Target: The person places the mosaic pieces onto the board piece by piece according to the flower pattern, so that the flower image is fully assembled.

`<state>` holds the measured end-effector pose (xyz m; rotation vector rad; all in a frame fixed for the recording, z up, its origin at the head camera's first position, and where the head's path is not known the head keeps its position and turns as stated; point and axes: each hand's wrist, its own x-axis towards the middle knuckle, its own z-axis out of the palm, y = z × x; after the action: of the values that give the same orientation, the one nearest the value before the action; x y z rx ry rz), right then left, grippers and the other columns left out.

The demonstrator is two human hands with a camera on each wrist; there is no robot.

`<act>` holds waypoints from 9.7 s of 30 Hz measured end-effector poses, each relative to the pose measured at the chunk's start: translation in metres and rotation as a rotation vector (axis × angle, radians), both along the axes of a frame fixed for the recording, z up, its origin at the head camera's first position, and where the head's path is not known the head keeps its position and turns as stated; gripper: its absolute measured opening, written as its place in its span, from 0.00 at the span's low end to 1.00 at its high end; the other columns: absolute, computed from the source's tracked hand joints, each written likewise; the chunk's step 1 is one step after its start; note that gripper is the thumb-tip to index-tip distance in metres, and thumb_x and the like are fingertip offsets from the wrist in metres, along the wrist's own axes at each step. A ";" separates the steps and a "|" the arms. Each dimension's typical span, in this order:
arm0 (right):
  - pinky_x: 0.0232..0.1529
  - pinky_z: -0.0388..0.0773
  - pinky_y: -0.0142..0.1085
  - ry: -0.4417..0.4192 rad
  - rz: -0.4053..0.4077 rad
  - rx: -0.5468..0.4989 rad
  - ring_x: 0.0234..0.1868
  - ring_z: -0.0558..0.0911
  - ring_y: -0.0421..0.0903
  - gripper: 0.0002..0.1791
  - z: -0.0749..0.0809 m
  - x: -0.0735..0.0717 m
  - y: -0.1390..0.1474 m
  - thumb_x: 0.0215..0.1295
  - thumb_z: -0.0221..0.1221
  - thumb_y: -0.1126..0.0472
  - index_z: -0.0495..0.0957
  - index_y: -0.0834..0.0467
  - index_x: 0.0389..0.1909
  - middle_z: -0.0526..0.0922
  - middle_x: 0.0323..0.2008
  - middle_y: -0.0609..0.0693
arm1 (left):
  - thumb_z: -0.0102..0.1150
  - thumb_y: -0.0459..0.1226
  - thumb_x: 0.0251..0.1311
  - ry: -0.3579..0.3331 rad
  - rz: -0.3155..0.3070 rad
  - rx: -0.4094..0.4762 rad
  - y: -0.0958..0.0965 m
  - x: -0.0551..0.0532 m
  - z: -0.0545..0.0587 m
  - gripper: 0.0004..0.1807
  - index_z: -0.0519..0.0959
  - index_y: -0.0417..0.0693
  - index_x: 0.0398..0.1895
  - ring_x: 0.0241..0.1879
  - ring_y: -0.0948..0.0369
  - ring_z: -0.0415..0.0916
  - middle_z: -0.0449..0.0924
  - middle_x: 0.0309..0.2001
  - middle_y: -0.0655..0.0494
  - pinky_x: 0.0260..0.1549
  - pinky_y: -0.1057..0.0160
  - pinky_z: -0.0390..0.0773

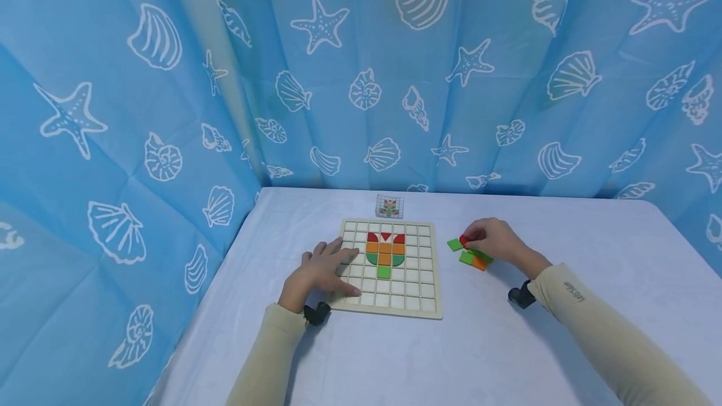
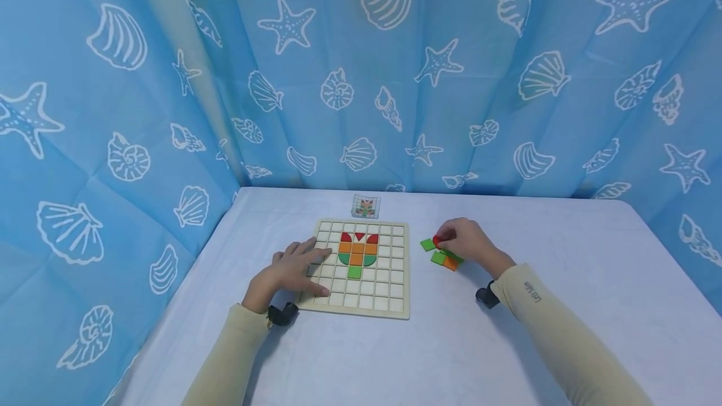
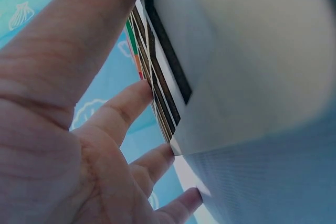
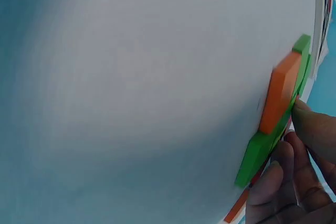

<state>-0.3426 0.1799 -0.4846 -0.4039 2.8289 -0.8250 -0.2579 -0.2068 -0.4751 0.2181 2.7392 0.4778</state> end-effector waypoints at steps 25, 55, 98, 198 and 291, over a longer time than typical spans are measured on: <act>0.48 0.83 0.45 -0.055 -0.037 0.076 0.43 0.78 0.53 0.21 0.001 0.004 -0.020 0.59 0.68 0.64 0.79 0.65 0.53 0.83 0.46 0.61 | 0.73 0.62 0.44 -0.006 -0.009 0.007 -0.002 0.002 0.000 0.51 0.62 0.68 0.74 0.77 0.43 0.41 0.45 0.80 0.52 0.71 0.34 0.45; 0.36 0.80 0.36 -0.032 -0.032 -0.223 0.38 0.81 0.47 0.10 0.011 0.011 -0.048 0.62 0.67 0.57 0.87 0.55 0.42 0.86 0.43 0.54 | 0.72 0.62 0.44 -0.001 -0.020 0.009 -0.003 0.001 0.000 0.52 0.62 0.67 0.74 0.77 0.43 0.41 0.44 0.80 0.52 0.71 0.34 0.45; 0.41 0.73 0.38 -0.188 0.083 -0.354 0.42 0.74 0.50 0.20 0.012 0.035 -0.133 0.71 0.47 0.69 0.79 0.57 0.58 0.79 0.46 0.57 | 0.73 0.62 0.43 -0.002 -0.006 0.003 -0.001 0.000 -0.001 0.52 0.61 0.68 0.75 0.78 0.43 0.41 0.44 0.80 0.53 0.72 0.34 0.44; 0.40 0.79 0.36 -0.062 0.214 -0.255 0.36 0.80 0.40 0.10 0.014 0.049 -0.157 0.63 0.66 0.61 0.84 0.58 0.43 0.84 0.35 0.46 | 0.73 0.63 0.43 0.023 -0.013 -0.040 0.002 0.000 -0.003 0.51 0.62 0.69 0.74 0.76 0.43 0.43 0.46 0.80 0.52 0.70 0.33 0.48; 0.47 0.78 0.44 -0.099 -0.005 -0.045 0.44 0.77 0.52 0.15 0.002 -0.002 -0.039 0.57 0.68 0.63 0.78 0.61 0.44 0.82 0.44 0.57 | 0.74 0.61 0.41 -0.002 0.021 0.018 -0.001 -0.001 -0.001 0.52 0.63 0.69 0.74 0.77 0.43 0.41 0.46 0.80 0.54 0.71 0.33 0.46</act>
<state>-0.3450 0.1404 -0.4822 -0.3520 2.7265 -0.8857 -0.2591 -0.2075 -0.4759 0.1929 2.7392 0.5080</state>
